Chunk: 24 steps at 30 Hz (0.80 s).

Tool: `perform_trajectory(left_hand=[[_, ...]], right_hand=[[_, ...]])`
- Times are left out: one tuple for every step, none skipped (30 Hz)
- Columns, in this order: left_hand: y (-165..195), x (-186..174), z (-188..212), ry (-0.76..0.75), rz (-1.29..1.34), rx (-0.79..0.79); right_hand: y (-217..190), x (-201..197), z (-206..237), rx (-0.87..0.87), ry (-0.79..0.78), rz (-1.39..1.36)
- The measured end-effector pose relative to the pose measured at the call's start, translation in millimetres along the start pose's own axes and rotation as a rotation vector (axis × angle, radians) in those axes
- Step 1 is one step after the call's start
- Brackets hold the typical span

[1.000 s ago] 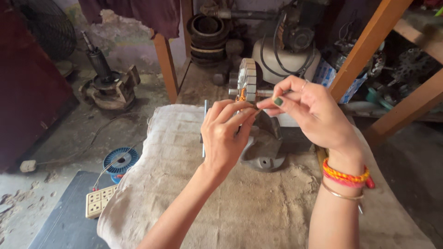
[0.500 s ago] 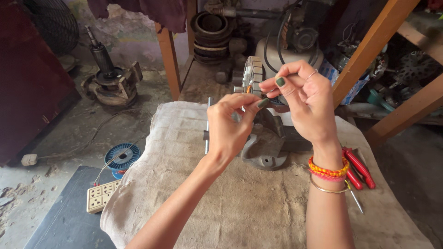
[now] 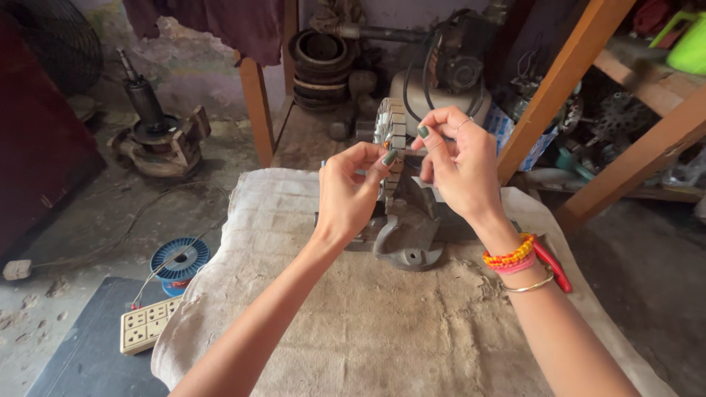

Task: The person works on an electric motor armature clamped in a bench vise, pressing and feeding copper wire into the slots around the armature by hand, rotating the armature to reach different sections. They briefly use a screwdriver on the assembly and continue seating the wire windings.

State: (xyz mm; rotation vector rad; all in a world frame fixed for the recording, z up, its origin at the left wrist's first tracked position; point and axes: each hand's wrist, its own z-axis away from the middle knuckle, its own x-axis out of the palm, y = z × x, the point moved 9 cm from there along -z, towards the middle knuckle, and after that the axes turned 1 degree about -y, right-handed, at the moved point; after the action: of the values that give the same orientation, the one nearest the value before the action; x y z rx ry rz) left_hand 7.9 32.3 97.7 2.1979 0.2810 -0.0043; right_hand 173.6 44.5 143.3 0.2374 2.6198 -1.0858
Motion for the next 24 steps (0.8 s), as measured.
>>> perform_trajectory(left_hand=[[-0.9, 1.3, -2.8, -0.005, 0.015, -0.008], [-1.9, 2.7, -4.1, -0.009, 0.030, -0.019], [-3.3, 3.7, -4.4, -0.017, 0.042, -0.032], [-2.7, 4.3, -5.5, -0.029, 0.046, -0.026], [-2.1, 4.5, -6.7, -0.038, 0.052, -0.022], [-1.6, 5.0, -6.7, -0.046, 0.057, -0.020], [-1.3, 5.4, -7.0, -0.053, 0.077, -0.023], [-0.5, 6.3, -7.4, -0.061, 0.097, -0.025], [0.1, 7.6, -6.5, -0.069, 0.119, -0.033], [1.0, 8.8, -5.7, -0.071, 0.112, -0.039], [2.6, 9.9, -5.7, -0.070, 0.104, -0.043], [4.1, 10.8, -4.8, -0.070, 0.095, -0.048], [7.1, 11.5, -3.0, -0.069, 0.097, -0.035], [10.2, 13.7, 0.2, -0.069, 0.100, -0.022], [13.1, 16.5, 2.4, -0.070, 0.104, -0.009], [15.8, 20.8, 3.8, -0.082, 0.095, 0.006], [17.7, 24.2, 3.9, -0.093, 0.086, 0.021], [18.7, 26.3, 4.1, -0.103, 0.075, 0.036], [17.8, 26.6, 4.5, -0.110, 0.078, 0.040], [16.3, 26.7, 4.0, -0.116, 0.081, 0.046], [14.3, 26.2, 2.4, -0.124, 0.085, 0.054], [8.5, 22.6, -0.5, -0.113, 0.119, 0.028], [2.2, 17.9, -4.2, -0.103, 0.153, 0.002], [-4.2, 14.4, -5.7, -0.094, 0.186, -0.025]], right_hand=[[-0.6, -1.2, -2.3, -0.004, 0.002, -0.001], [-1.1, -2.2, -3.4, -0.004, 0.003, -0.002], [-2.4, -2.5, -3.2, -0.014, 0.001, 0.001], [-3.9, -3.3, -3.5, -0.026, 0.001, 0.005], [-5.5, -3.8, -4.1, -0.038, -0.002, 0.010], [-5.7, -3.5, -3.6, -0.035, -0.014, 0.028], [-6.0, -3.8, -3.1, -0.034, -0.024, 0.044], [-6.5, -4.0, -2.6, -0.032, -0.032, 0.062], [-7.5, -4.2, -1.9, -0.039, -0.037, 0.050], [-8.8, -4.9, -1.7, -0.047, -0.042, 0.039], [-10.4, -5.5, -2.2, -0.058, -0.048, 0.027], [-10.9, -6.5, -1.5, -0.055, -0.047, 0.031], [-11.4, -7.3, -1.7, -0.053, -0.046, 0.036], [-12.0, -8.4, -1.6, -0.051, -0.044, 0.041], [-13.1, -9.1, -1.1, -0.054, -0.047, 0.032], [-14.1, -9.7, 0.2, -0.057, -0.051, 0.022], [-15.0, -9.7, 0.3, -0.060, -0.055, 0.011], [-15.5, -10.3, 0.3, -0.059, -0.056, 0.015], [-15.8, -11.2, 1.1, -0.057, -0.057, 0.019], [-16.1, -12.3, 1.8, -0.055, -0.056, 0.024], [-16.5, -12.8, 2.0, -0.057, -0.057, 0.039], [-16.7, -13.1, 3.2, -0.058, -0.059, 0.053], [-16.7, -13.4, 4.4, -0.059, -0.059, 0.068], [-15.5, -12.5, 5.6, -0.049, -0.064, 0.064]])
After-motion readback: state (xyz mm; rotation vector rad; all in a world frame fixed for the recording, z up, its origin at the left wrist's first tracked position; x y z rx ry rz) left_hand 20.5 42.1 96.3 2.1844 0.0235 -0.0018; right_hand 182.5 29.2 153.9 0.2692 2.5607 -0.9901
